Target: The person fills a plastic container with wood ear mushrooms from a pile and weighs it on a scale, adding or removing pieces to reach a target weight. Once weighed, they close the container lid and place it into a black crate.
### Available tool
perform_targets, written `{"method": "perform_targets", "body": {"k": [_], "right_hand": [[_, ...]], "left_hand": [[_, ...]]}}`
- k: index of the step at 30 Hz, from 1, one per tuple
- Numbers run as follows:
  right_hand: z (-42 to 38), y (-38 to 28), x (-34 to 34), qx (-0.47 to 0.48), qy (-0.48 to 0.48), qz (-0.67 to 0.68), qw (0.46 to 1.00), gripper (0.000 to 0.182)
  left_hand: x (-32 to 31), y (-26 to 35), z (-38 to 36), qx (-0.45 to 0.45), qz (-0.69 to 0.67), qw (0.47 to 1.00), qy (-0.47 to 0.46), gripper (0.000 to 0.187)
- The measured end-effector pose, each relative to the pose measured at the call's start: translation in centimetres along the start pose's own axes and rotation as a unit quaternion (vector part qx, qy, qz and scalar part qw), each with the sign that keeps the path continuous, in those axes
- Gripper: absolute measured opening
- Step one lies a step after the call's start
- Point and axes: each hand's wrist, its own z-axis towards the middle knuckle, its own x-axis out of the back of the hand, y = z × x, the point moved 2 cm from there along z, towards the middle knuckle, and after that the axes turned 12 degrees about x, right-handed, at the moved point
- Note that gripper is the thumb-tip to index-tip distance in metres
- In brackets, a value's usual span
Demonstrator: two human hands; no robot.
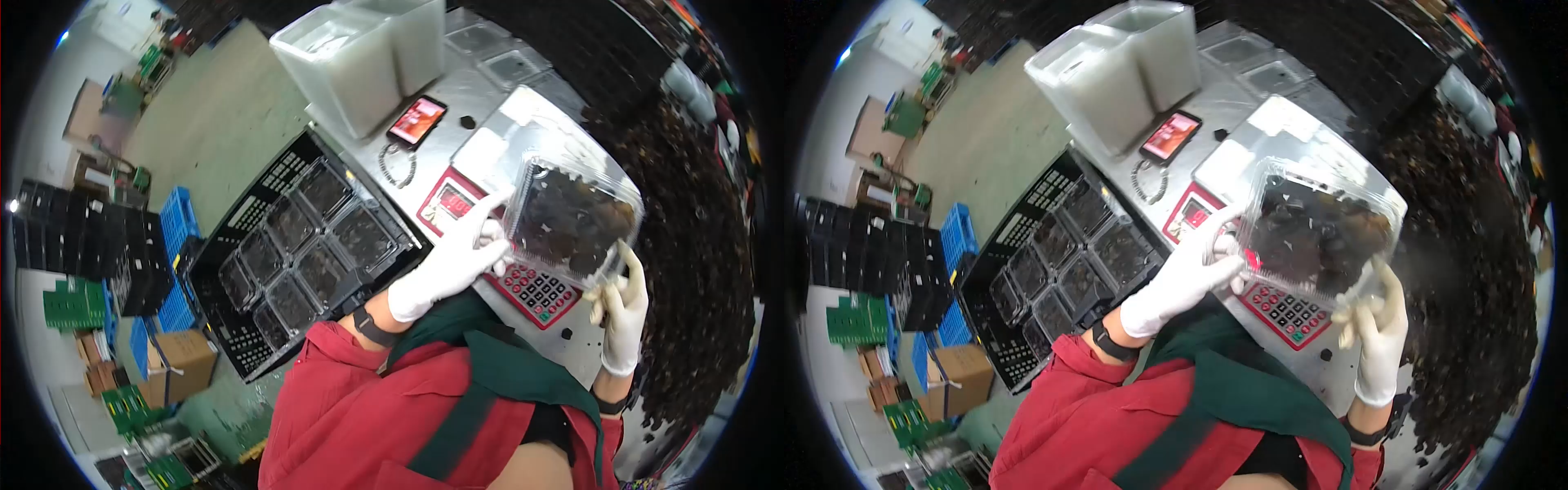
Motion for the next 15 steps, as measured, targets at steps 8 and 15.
{"method": "perform_targets", "body": {"k": [8, 15], "right_hand": [[0.6, -1.9, -8.0, -0.066, -0.236, 0.071, 0.967, 0.065], [0.5, -0.9, -11.8, -0.050, -0.401, 0.036, 0.914, 0.061]], "left_hand": [[7.3, -2.4, -8.9, -0.019, -0.182, 0.976, 0.116, 0.075], [25.7, -9.3, -25.0, 0.049, -0.176, 0.949, 0.259, 0.063]]}}
